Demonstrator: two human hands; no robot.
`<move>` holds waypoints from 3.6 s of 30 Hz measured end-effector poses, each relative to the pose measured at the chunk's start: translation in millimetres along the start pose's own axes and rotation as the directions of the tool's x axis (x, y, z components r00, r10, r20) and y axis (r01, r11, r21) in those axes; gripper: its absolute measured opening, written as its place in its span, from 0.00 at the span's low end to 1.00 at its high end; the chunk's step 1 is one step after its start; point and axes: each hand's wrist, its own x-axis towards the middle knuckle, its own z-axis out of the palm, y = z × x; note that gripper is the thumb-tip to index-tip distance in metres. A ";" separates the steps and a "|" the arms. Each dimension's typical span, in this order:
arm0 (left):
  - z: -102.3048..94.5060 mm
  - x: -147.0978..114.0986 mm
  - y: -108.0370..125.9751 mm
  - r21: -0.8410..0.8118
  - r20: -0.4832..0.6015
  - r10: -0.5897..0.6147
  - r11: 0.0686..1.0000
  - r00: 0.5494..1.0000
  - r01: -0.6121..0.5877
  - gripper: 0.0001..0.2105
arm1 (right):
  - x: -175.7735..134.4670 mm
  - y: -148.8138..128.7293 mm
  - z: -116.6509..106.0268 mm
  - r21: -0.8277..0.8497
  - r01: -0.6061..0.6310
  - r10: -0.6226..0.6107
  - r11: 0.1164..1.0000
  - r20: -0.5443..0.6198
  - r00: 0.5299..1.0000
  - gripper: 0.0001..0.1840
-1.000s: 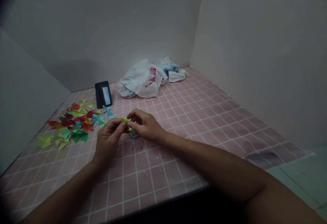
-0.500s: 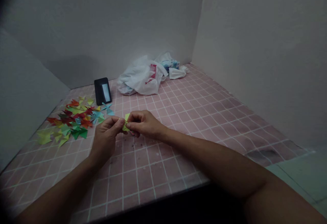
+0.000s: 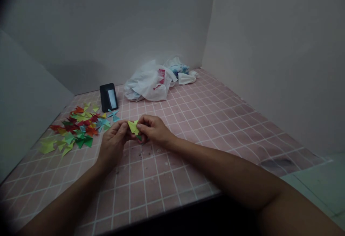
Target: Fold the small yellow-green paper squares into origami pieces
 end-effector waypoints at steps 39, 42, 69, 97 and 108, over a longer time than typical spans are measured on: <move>1.3 -1.0 -1.0 0.172 -0.001 0.262 0.951 0.965 -0.258 0.04 | 0.1 -4.5 1.4 -0.017 0.124 -0.124 0.992 -0.031 0.992 0.11; 1.9 -1.5 0.3 0.184 -0.016 0.307 0.937 0.952 -0.299 0.04 | 0.6 -5.0 0.6 -0.055 0.119 -0.121 0.991 -0.032 0.992 0.18; 0.8 0.0 0.0 0.068 0.055 0.000 0.998 0.998 -0.004 0.08 | 0.5 1.0 -1.1 -0.179 0.085 -0.084 0.980 0.013 0.996 0.16; 4.6 -7.8 1.1 0.239 0.015 -0.002 0.971 1.000 -0.002 0.17 | -12.4 1.0 16.7 -0.278 0.079 -0.085 0.957 -0.011 0.996 0.18; 2.7 -4.0 2.3 0.227 0.101 -0.062 0.973 0.993 0.038 0.17 | -8.2 2.5 9.8 -0.346 0.119 -0.142 0.931 -0.043 0.989 0.20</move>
